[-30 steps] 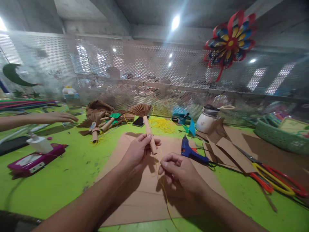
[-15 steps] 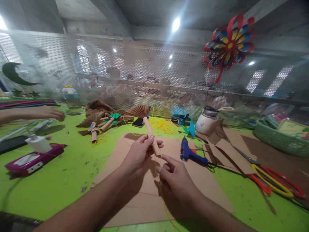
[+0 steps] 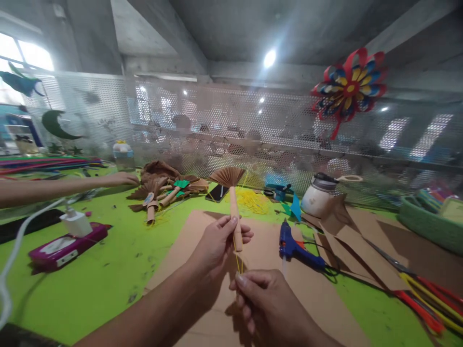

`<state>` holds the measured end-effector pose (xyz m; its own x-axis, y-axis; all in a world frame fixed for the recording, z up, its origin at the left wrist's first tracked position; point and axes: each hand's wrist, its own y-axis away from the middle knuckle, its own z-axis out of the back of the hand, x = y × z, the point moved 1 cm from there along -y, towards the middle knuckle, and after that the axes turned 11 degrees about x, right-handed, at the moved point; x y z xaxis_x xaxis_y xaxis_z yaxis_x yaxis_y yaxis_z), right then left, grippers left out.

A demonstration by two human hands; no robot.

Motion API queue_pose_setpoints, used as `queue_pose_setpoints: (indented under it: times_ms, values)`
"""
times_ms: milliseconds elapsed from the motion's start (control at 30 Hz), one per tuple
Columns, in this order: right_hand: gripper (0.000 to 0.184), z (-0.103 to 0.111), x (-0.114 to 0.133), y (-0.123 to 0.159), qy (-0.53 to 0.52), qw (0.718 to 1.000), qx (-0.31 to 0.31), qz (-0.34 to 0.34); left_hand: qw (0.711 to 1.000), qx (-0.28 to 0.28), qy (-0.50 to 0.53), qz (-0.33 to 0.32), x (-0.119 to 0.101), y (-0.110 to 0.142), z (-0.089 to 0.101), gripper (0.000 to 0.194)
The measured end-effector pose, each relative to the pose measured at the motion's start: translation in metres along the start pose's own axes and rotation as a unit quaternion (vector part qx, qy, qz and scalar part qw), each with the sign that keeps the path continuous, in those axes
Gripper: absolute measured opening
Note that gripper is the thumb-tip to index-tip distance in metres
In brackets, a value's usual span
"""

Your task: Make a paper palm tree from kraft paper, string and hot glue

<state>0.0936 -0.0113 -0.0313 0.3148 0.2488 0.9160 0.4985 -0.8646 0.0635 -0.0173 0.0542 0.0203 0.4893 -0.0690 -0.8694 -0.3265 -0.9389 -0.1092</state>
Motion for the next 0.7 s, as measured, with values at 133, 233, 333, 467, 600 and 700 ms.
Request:
queue_pose_setpoints:
  times_ms: [133,233,333,467,600,700]
  values:
    - [0.055,-0.004,-0.001,0.003,0.051,0.998,0.020,-0.025,1.000,-0.020,0.004,-0.003,0.001,0.000,-0.001,0.006]
    - [0.059,-0.005,-0.004,0.003,0.068,0.996,0.024,-0.054,1.000,-0.022,0.004,0.001,0.002,0.000,-0.001,0.009]
    - [0.060,-0.004,-0.006,0.002,0.088,0.994,0.021,-0.067,1.000,-0.024,0.003,0.000,0.001,0.001,-0.001,0.010]
    - [0.063,-0.004,-0.003,0.004,0.102,0.991,0.025,-0.078,0.999,-0.038,0.002,-0.001,0.000,0.001,0.000,0.008]
    - [0.060,-0.005,0.000,0.009,0.133,0.983,0.082,-0.098,0.999,-0.045,0.002,-0.011,-0.002,0.000,0.002,0.010]
    - [0.056,-0.006,0.002,0.013,0.178,0.973,0.115,-0.097,0.999,-0.045,0.003,-0.017,-0.002,0.000,0.003,0.013]
